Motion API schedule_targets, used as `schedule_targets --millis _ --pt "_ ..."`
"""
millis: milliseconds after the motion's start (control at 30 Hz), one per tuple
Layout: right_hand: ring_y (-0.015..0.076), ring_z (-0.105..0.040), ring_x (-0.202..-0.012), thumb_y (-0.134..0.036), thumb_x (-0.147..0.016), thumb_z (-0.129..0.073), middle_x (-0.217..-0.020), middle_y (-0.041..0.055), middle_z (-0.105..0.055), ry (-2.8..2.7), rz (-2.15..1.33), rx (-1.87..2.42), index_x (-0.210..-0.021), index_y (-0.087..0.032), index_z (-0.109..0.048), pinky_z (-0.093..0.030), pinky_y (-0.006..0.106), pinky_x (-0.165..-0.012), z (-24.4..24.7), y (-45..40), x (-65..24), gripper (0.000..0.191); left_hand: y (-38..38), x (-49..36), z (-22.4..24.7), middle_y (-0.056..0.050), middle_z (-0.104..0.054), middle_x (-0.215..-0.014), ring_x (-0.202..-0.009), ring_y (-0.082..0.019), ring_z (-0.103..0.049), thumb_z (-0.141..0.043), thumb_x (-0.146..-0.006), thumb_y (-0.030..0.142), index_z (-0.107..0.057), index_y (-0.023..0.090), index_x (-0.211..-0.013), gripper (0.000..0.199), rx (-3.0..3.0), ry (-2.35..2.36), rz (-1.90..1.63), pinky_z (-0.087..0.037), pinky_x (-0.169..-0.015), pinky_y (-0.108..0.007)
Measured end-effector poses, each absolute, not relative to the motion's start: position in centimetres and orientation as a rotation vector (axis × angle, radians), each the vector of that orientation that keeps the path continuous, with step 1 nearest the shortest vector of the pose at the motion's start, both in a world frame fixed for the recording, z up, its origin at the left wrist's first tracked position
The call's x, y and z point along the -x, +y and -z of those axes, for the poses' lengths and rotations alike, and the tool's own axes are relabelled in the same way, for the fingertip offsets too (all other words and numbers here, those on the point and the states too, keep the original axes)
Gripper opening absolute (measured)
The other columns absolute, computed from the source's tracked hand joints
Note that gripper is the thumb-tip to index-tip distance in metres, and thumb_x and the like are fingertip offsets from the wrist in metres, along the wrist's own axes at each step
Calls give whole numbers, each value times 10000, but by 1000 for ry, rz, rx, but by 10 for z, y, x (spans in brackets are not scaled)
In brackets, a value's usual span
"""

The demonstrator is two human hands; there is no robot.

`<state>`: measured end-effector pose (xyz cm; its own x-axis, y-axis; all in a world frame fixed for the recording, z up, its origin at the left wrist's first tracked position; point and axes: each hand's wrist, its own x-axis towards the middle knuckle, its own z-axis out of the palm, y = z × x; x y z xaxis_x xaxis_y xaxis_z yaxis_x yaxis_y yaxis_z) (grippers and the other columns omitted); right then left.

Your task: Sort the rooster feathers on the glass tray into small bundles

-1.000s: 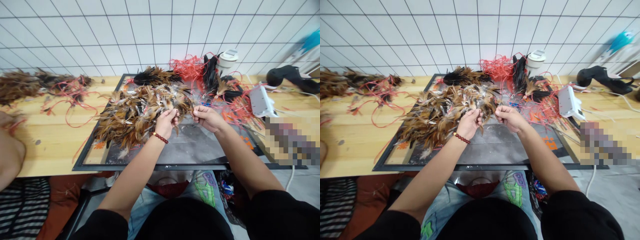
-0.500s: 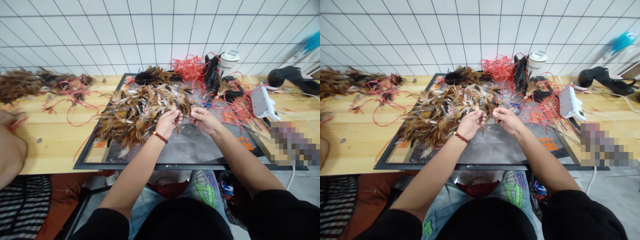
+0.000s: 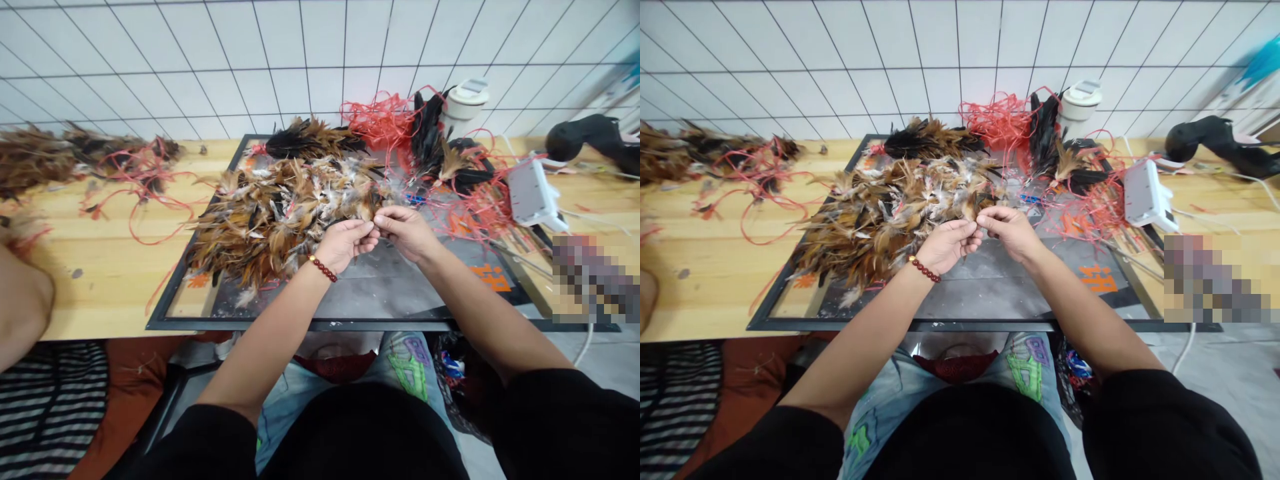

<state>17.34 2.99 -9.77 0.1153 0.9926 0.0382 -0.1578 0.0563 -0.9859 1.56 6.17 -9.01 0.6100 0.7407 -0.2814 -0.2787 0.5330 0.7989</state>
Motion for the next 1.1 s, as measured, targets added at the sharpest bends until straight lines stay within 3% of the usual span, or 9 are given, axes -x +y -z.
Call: schedule_targets --millis 167,333,667,833,1100 --pt "63 -398 -516 -548 -608 -859 -576 -74 -478 -1070 -1164 1118 -729 -202 -567 -341 231 -525 98 30 -173 469 59 -18 93 2 -634 -583 -478 -46 -549 -776 -784 163 -618 108 -670 203 -924 705 -713 -426 -495 -169" --pt "89 -416 -534 -599 -658 -802 -556 -53 -484 -1061 -934 1182 -737 -212 -592 -357 249 -543 97 33 -180 447 59 -20 91 -34 -674 -650 -532 -77 -604 -753 -809 172 -637 102 -691 179 -889 757 -765 -467 -547 -201" --pt "132 -520 -699 -544 -633 -815 -752 4 -598 -1203 -691 1212 -755 -216 -627 -448 293 -664 90 29 -176 398 66 -19 90 -20 -707 -733 -632 -74 -648 -751 -808 169 -631 120 -747 143 -690 804 -1027 -502 -650 -201" --pt "99 -454 -573 -583 -607 -830 -654 -20 -552 -1108 -880 1189 -735 -216 -591 -390 268 -553 90 28 -178 457 70 -17 89 -9 -712 -754 -637 -60 -651 -737 -831 199 -609 139 -802 144 -554 804 -1117 -508 -668 -183" --pt "73 -429 -530 -559 -610 -859 -635 -34 -549 -1073 -953 1129 -742 -206 -589 -356 242 -513 93 31 -179 464 65 -16 87 -79 -741 -778 -692 -125 -709 -677 -881 172 -652 104 -825 92 -627 734 -736 -548 -722 -243"
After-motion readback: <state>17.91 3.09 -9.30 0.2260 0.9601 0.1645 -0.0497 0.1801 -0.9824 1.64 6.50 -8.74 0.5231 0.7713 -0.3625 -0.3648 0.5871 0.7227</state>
